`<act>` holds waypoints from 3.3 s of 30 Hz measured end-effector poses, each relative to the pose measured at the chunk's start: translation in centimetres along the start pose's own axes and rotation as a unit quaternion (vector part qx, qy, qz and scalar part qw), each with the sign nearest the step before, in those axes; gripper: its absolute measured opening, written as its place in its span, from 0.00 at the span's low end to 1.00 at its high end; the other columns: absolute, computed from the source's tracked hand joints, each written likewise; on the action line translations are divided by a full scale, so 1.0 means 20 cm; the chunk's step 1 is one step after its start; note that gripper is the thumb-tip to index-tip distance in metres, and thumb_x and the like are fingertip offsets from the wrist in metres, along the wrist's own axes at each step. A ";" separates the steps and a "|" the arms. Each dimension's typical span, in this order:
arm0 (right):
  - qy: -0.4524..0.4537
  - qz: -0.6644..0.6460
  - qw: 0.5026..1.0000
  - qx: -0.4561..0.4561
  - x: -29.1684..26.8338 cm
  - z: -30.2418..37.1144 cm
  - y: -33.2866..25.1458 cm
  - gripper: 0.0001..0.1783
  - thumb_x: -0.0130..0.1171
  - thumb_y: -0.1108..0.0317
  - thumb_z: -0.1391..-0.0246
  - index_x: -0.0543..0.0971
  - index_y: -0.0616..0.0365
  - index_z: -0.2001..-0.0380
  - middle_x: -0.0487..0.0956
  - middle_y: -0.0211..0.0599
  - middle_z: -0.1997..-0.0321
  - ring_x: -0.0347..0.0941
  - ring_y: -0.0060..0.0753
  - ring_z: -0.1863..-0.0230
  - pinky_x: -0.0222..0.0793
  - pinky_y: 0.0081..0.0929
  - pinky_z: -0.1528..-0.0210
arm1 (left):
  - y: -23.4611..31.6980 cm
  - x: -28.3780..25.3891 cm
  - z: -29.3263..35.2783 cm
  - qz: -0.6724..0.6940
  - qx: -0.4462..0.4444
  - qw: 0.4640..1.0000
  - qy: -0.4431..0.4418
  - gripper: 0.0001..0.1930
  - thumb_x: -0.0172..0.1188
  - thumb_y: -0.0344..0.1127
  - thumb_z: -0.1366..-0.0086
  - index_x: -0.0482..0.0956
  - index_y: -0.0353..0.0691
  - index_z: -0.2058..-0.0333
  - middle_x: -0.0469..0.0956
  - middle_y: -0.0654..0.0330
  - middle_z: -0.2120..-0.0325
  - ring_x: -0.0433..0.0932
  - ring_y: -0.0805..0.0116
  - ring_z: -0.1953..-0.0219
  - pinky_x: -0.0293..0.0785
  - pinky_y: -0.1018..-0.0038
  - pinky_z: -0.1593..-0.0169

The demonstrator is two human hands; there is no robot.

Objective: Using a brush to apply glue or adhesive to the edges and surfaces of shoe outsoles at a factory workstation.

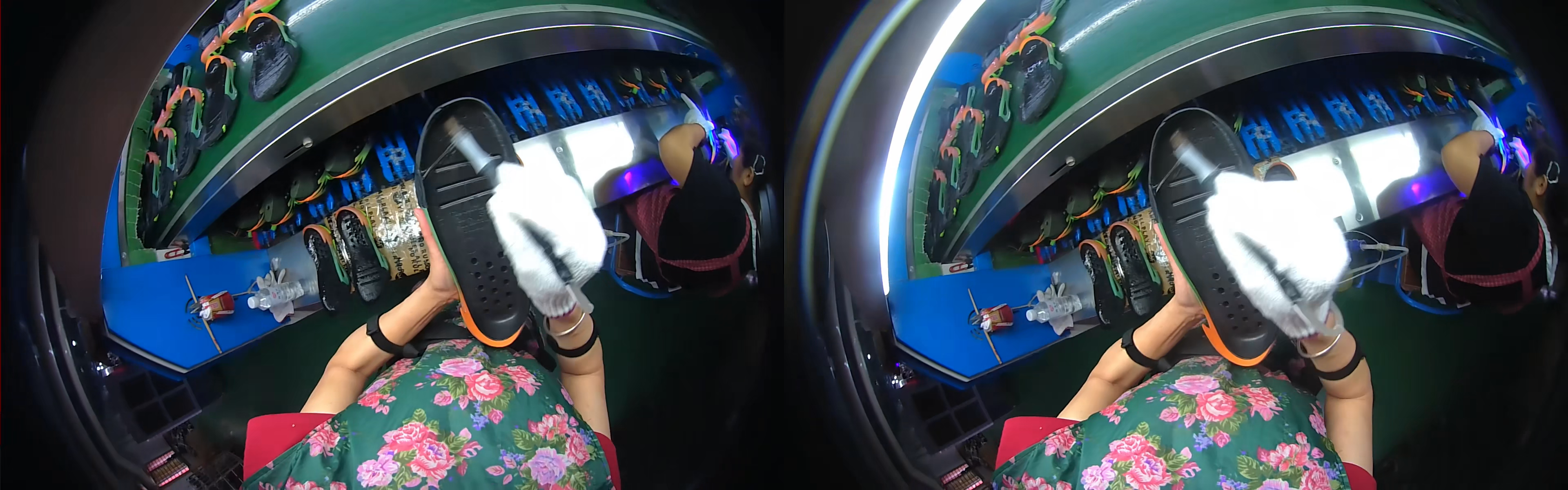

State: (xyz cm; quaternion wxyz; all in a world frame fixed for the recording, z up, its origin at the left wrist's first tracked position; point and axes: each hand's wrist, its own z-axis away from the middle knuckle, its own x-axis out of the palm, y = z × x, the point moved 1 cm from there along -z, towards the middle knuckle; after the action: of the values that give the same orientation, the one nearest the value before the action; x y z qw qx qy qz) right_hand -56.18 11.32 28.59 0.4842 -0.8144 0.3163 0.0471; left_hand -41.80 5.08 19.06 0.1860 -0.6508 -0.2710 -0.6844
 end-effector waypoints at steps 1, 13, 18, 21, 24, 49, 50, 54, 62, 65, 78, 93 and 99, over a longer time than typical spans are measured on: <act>0.009 -0.003 1.000 0.000 0.00 -0.03 0.00 0.18 0.68 0.78 0.50 0.88 0.59 0.53 0.87 0.45 0.50 0.85 0.45 0.50 0.76 0.41 0.44 | 0.01 -0.02 0.02 -0.183 0.009 0.980 0.081 0.56 0.28 0.87 0.36 0.69 0.43 0.32 0.76 0.59 0.40 0.77 0.64 0.41 0.74 0.64 0.36; -0.019 0.000 0.999 -0.042 0.04 0.03 0.00 0.20 0.68 0.76 0.49 0.86 0.59 0.50 0.86 0.45 0.48 0.83 0.47 0.48 0.77 0.41 0.44 | 0.07 -0.17 0.03 -0.068 0.022 0.997 0.029 0.34 0.43 0.63 0.23 0.66 0.43 0.32 0.74 0.57 0.38 0.75 0.59 0.37 0.70 0.57 0.32; -0.046 -0.006 0.996 -0.079 0.05 0.08 -0.05 0.21 0.68 0.75 0.49 0.86 0.60 0.49 0.85 0.45 0.47 0.83 0.48 0.47 0.77 0.41 0.44 | 0.10 -0.21 0.06 -0.035 -0.010 0.998 -0.053 0.34 0.43 0.63 0.23 0.67 0.43 0.33 0.74 0.57 0.38 0.75 0.60 0.38 0.70 0.58 0.32; -0.013 -0.048 0.998 -0.048 0.04 0.04 -0.02 0.20 0.69 0.76 0.50 0.86 0.60 0.51 0.86 0.45 0.49 0.83 0.47 0.49 0.78 0.39 0.47 | 0.09 -0.17 0.05 -0.029 0.015 0.999 -0.031 0.34 0.43 0.64 0.23 0.67 0.42 0.33 0.75 0.57 0.39 0.77 0.59 0.40 0.72 0.58 0.34; -0.005 -0.034 0.997 -0.069 0.06 0.02 -0.03 0.19 0.70 0.77 0.51 0.87 0.60 0.53 0.87 0.45 0.50 0.84 0.47 0.51 0.78 0.38 0.49 | 0.09 -0.15 0.03 -0.067 0.024 0.997 0.003 0.37 0.43 0.66 0.25 0.66 0.41 0.32 0.75 0.55 0.39 0.77 0.58 0.40 0.73 0.58 0.35; -0.057 -0.109 0.986 -0.111 0.13 0.04 0.03 0.17 0.75 0.76 0.54 0.89 0.56 0.58 0.89 0.41 0.55 0.85 0.43 0.56 0.81 0.36 0.51 | 0.27 -0.18 -0.05 -0.079 -0.063 0.994 -0.032 0.55 0.46 0.85 0.39 0.69 0.32 0.38 0.79 0.46 0.51 0.82 0.51 0.53 0.83 0.57 0.49; -0.077 -0.168 0.979 -0.085 0.11 0.04 0.04 0.16 0.75 0.75 0.54 0.89 0.56 0.58 0.89 0.41 0.56 0.85 0.43 0.57 0.81 0.36 0.51 | 0.27 -0.17 -0.06 -0.058 -0.063 0.996 -0.028 0.56 0.46 0.85 0.40 0.70 0.32 0.39 0.79 0.47 0.52 0.82 0.51 0.53 0.83 0.56 0.50; -0.033 -0.030 0.993 -0.110 0.13 0.05 0.04 0.15 0.72 0.77 0.50 0.89 0.54 0.56 0.89 0.39 0.54 0.86 0.41 0.56 0.81 0.37 0.51 | 0.27 -0.09 -0.09 -0.079 -0.062 0.995 -0.019 0.57 0.45 0.86 0.40 0.70 0.32 0.39 0.79 0.47 0.53 0.80 0.51 0.51 0.81 0.56 0.47; -0.031 -0.098 0.992 -0.068 0.09 0.05 0.05 0.14 0.76 0.75 0.54 0.90 0.55 0.61 0.89 0.38 0.57 0.86 0.39 0.60 0.81 0.35 0.57 | 0.32 -0.03 -0.14 -0.033 -0.096 0.992 -0.069 0.63 0.49 0.93 0.51 0.73 0.28 0.45 0.81 0.43 0.57 0.79 0.45 0.49 0.78 0.53 0.41; -0.040 -0.025 0.993 -0.112 0.09 0.06 0.02 0.13 0.76 0.75 0.53 0.90 0.56 0.61 0.89 0.39 0.58 0.85 0.39 0.60 0.81 0.34 0.57 | 0.36 -0.02 -0.16 -0.102 -0.090 0.987 -0.084 0.39 0.65 0.66 0.36 0.72 0.32 0.46 0.80 0.51 0.56 0.80 0.47 0.48 0.79 0.53 0.42; -0.005 0.013 0.994 -0.112 0.13 -0.01 0.00 0.17 0.72 0.79 0.54 0.89 0.60 0.57 0.88 0.45 0.54 0.86 0.44 0.57 0.80 0.34 0.53 | 0.26 -0.06 -0.21 -0.103 -0.060 0.993 -0.002 0.69 0.30 0.97 0.52 0.71 0.34 0.38 0.80 0.45 0.49 0.83 0.50 0.51 0.83 0.53 0.46; -0.038 -0.141 0.989 0.001 0.04 0.09 0.06 0.14 0.74 0.77 0.55 0.89 0.58 0.61 0.88 0.44 0.57 0.85 0.41 0.58 0.80 0.33 0.55 | 0.32 -0.08 -0.26 -0.109 -0.085 0.988 -0.069 0.61 0.54 0.91 0.54 0.74 0.29 0.48 0.81 0.48 0.57 0.79 0.45 0.46 0.79 0.53 0.43; -0.057 -0.051 0.995 -0.071 0.07 0.13 0.01 0.17 0.72 0.78 0.54 0.89 0.56 0.58 0.89 0.42 0.56 0.86 0.40 0.58 0.80 0.33 0.56 | 0.36 -0.07 -0.28 -0.080 -0.059 0.994 -0.052 0.71 0.48 0.96 0.60 0.68 0.31 0.37 0.81 0.44 0.53 0.81 0.44 0.50 0.81 0.47 0.46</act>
State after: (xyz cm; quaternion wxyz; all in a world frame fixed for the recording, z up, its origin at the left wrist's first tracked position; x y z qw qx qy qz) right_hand -54.58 12.71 26.63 0.4438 -0.8581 0.2420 0.0907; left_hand -41.72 -4.12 18.55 0.0775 -0.6718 -0.2908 -0.6768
